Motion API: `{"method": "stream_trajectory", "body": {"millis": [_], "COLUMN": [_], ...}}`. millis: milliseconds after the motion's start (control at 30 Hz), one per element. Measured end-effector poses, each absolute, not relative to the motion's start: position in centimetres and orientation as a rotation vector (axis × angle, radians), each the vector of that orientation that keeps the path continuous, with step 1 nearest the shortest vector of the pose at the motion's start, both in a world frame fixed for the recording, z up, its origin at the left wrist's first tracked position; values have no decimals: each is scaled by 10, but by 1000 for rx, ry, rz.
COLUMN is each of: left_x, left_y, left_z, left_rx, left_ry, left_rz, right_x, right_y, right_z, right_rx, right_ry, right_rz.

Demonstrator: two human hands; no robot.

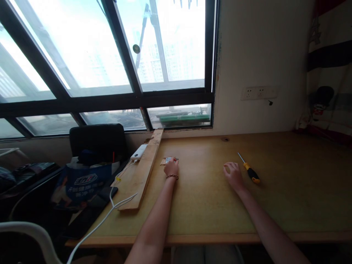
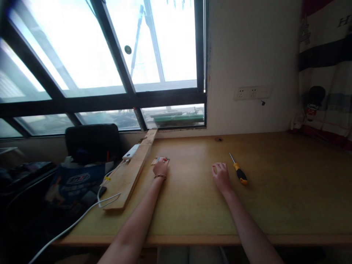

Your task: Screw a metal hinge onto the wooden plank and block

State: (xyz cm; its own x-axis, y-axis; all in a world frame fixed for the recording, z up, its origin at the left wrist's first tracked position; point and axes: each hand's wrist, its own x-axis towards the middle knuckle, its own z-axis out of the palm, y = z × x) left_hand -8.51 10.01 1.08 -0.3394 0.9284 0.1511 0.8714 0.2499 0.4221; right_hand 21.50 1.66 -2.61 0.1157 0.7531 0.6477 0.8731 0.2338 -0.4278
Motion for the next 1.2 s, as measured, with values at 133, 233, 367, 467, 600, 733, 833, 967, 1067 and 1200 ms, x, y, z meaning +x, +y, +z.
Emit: {"method": "stream_trajectory", "body": {"millis": [133,233,367,467,600,733,833,967,1067,1200], "left_x": [-88,-89,-91,-93,-94,-93,-92,-91,-90,-90], "left_y": [110,115,122,126,129,129,128,125,124,122], "left_z": [6,2,-6,-12,-15,-15,-16,-15,-14,-14], "left_rx": [1711,1720,1762,1804,1848,1839,1832,1844,1842,1866], "left_ry": [2374,2367,2349,2338,2320,2299,2295,2279,2273,2280], "left_rz": [601,546,520,516,522,526,530,530,506,479], "right_x": [216,217,217,216,215,223,240,266,276,280], "right_y": [19,21,21,21,21,21,21,16,13,12], "right_z": [-29,-29,-27,-27,-27,-26,-24,-23,-24,-22], "right_rx": [-1552,-1574,-1557,-1532,-1531,-1614,-1844,-2299,-2480,-2582], "right_ry": [-1644,-1636,-1646,-1657,-1653,-1658,-1551,-1247,-1157,-1069], "right_rz": [-148,-135,-147,-168,-181,-208,-329,-372,-271,-181]}}
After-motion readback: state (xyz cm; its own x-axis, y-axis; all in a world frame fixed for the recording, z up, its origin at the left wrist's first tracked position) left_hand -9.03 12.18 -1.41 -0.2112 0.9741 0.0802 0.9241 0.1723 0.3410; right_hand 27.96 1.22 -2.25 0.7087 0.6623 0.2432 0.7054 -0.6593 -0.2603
